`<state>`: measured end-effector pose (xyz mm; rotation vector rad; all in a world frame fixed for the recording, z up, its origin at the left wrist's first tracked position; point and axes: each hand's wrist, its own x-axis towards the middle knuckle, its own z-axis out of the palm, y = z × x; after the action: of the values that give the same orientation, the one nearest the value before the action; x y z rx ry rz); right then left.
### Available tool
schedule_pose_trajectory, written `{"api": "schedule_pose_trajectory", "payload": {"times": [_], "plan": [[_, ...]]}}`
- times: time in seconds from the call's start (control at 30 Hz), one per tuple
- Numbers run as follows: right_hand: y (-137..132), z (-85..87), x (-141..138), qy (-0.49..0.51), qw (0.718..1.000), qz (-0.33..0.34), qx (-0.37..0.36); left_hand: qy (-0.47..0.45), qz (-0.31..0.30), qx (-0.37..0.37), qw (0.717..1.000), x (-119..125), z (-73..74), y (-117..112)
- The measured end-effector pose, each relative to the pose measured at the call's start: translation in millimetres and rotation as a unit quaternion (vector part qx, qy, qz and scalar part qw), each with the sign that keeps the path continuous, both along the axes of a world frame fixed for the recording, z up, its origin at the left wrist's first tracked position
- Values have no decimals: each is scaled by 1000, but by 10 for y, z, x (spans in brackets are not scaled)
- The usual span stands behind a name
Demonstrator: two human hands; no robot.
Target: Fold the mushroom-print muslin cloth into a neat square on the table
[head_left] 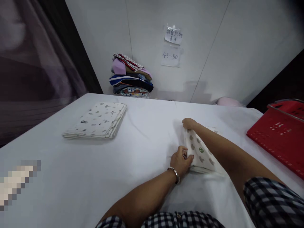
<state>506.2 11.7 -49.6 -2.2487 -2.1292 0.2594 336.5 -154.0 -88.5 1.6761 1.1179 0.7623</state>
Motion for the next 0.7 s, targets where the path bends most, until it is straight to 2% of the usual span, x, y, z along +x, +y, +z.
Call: {"api": "schedule_pose_trajectory", "payload": {"times": [0.1,0.27,0.43,0.5,0.6,0.7], "plan": [[-37,-77,-49,-12,1000,-24,-13,21,-26,8,999,3,15,3],[-64,-195,-152,25,999,-26,19,54,-45,16,997,13,30,-7],[-88,-99,-80,113,993,-24,28,71,-37,21,997,29,37,-14],[-204,-53,-27,164,984,-43,48,76,-37,18,996,28,42,-10],[-518,-82,34,215,966,-45,136,83,-43,16,995,27,48,-1],[-862,-221,55,127,973,25,190,88,-46,22,995,34,51,2]]}}
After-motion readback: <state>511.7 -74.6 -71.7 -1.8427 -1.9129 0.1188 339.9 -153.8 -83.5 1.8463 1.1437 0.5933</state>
